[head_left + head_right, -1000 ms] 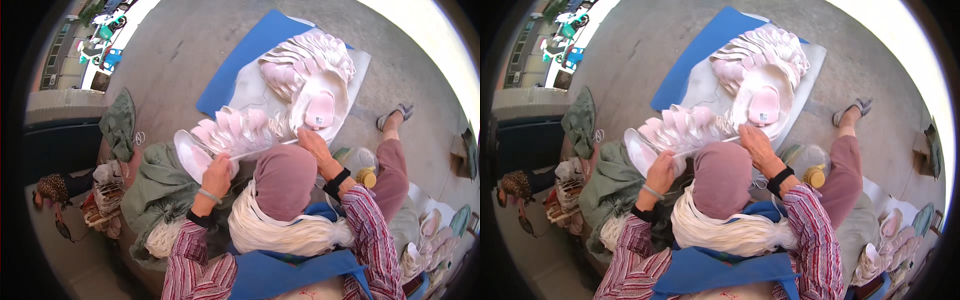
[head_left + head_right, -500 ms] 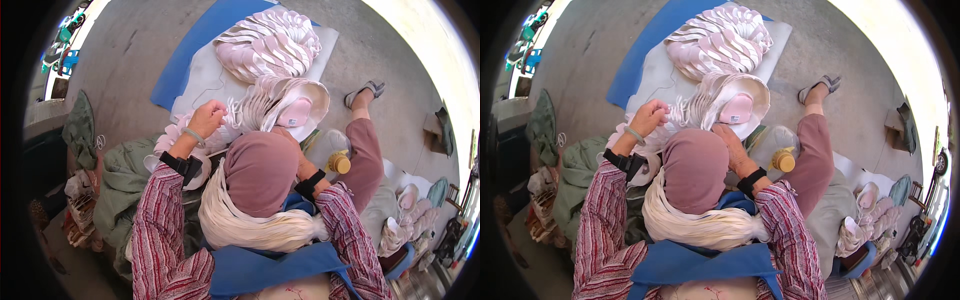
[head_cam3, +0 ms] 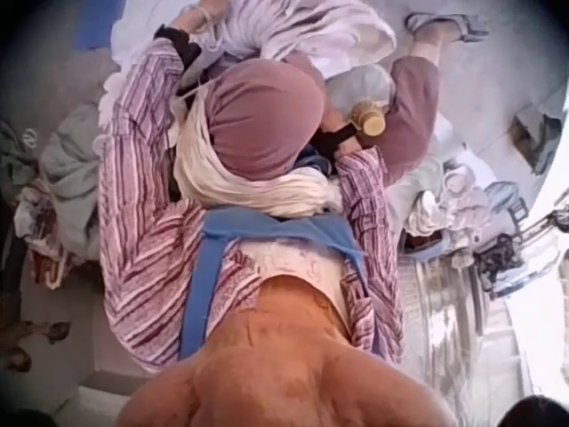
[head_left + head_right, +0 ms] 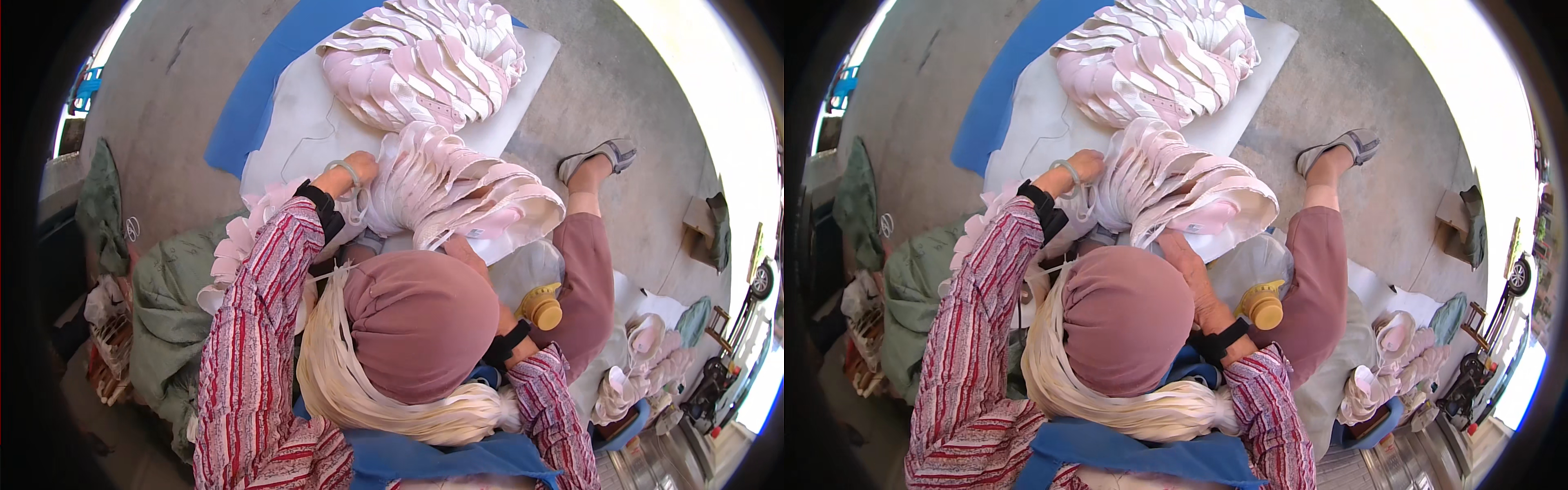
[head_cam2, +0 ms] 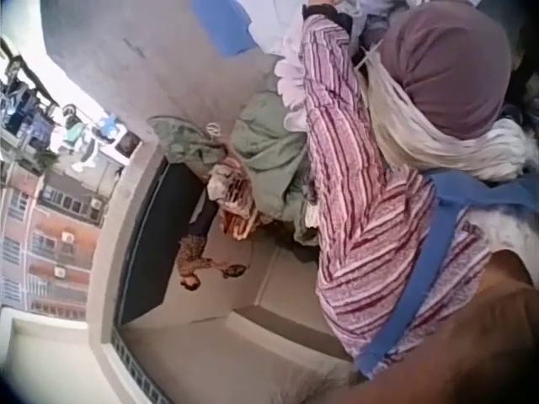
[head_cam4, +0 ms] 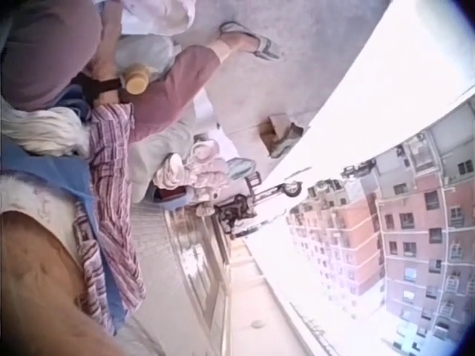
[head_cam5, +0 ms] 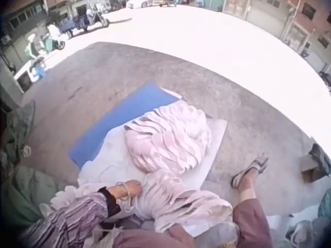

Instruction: The recorder is lacing a pink and white shoe while sitting on the floor with many other shoe components nearby.

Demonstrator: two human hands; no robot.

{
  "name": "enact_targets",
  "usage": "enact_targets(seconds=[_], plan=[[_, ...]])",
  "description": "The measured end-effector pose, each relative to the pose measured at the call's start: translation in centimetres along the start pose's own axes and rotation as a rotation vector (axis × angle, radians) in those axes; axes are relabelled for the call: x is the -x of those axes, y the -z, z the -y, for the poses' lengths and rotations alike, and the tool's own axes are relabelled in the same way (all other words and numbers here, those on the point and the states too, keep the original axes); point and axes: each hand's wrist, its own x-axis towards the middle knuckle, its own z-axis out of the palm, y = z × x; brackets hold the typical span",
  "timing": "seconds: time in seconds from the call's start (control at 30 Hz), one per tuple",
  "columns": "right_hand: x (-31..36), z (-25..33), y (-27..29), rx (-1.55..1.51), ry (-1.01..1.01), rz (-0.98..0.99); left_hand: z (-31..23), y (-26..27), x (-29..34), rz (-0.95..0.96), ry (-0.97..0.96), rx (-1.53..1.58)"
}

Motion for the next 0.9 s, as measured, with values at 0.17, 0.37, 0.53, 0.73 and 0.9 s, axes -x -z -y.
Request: enact_targets(seconds=[0.17, 0.37, 0.53, 0.73, 0.9], plan=[[-0.6, 0.5, 0.8, -0.119, -0.148, 0.026, 1.7, -1.7, -1.9, -0.057, -0.057, -0.066], [-1.6, 2.0, 1.1, -0.12, -0.292, -0.062, -2.3, -1.7, 1.0, -0.124, -0.046, -0.297], [-2.0, 3.2, 0.3, -0.279, -0.339, -0.211, -3.2, 2.9, 6.8, -0.399, -0.152, -0.323], [-2.9, 6.6, 1.6, -0.195, -0.216, -0.382, -6.9, 13.3, 16.6, -0.837, -0.353, -0.222], [-2.3, 9.0, 2.3, 0.139, 0.236, -0.5, -8.2, 15.9, 26.7, -1.082, -0.463, -0.011]])
